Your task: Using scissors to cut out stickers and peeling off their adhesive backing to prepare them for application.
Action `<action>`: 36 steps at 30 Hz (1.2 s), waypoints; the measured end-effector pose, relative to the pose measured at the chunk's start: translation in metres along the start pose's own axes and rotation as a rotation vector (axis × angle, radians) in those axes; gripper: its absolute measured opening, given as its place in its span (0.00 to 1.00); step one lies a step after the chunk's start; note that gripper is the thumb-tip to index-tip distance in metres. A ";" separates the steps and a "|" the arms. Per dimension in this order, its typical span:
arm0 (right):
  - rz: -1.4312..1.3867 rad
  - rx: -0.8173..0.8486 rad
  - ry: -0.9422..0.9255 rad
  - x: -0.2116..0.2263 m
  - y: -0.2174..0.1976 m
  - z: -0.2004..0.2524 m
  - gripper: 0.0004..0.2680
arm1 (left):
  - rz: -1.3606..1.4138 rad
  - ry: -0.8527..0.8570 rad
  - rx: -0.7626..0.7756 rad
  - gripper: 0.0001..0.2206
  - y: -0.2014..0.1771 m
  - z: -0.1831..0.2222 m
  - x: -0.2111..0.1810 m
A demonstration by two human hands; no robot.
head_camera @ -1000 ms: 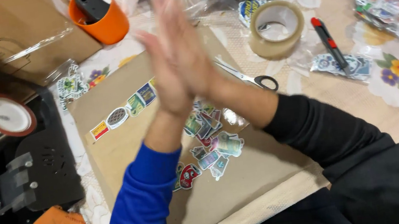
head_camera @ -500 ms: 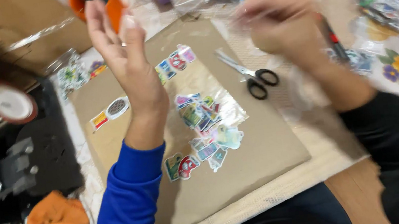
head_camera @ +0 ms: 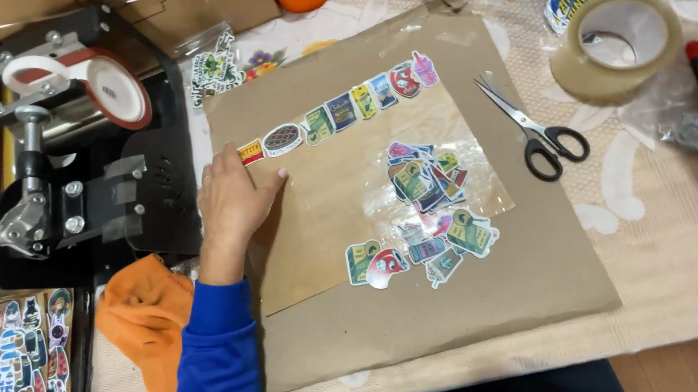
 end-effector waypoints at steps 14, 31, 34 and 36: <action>-0.527 0.462 0.400 0.172 0.213 -0.064 0.30 | 0.724 -0.145 -0.256 0.44 -0.008 -0.002 0.039; -0.990 0.424 0.381 0.196 0.152 -0.039 0.12 | 0.363 0.521 -0.199 0.27 -0.032 0.025 -0.100; -1.011 0.347 0.279 0.203 0.146 -0.042 0.13 | 0.474 0.695 -0.027 0.26 -0.002 -0.003 -0.161; -1.049 0.331 0.189 0.212 0.138 -0.043 0.12 | 0.441 0.676 0.014 0.24 0.019 -0.034 -0.192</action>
Point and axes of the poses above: each hand's wrist, its own z-axis away from the middle knuckle, its own y-axis out of the palm, x = y × z, the point moved 10 cm from there along -z, towards the middle knuckle, and after that the axes turned 13 degrees about z, right-handed, at the moved point
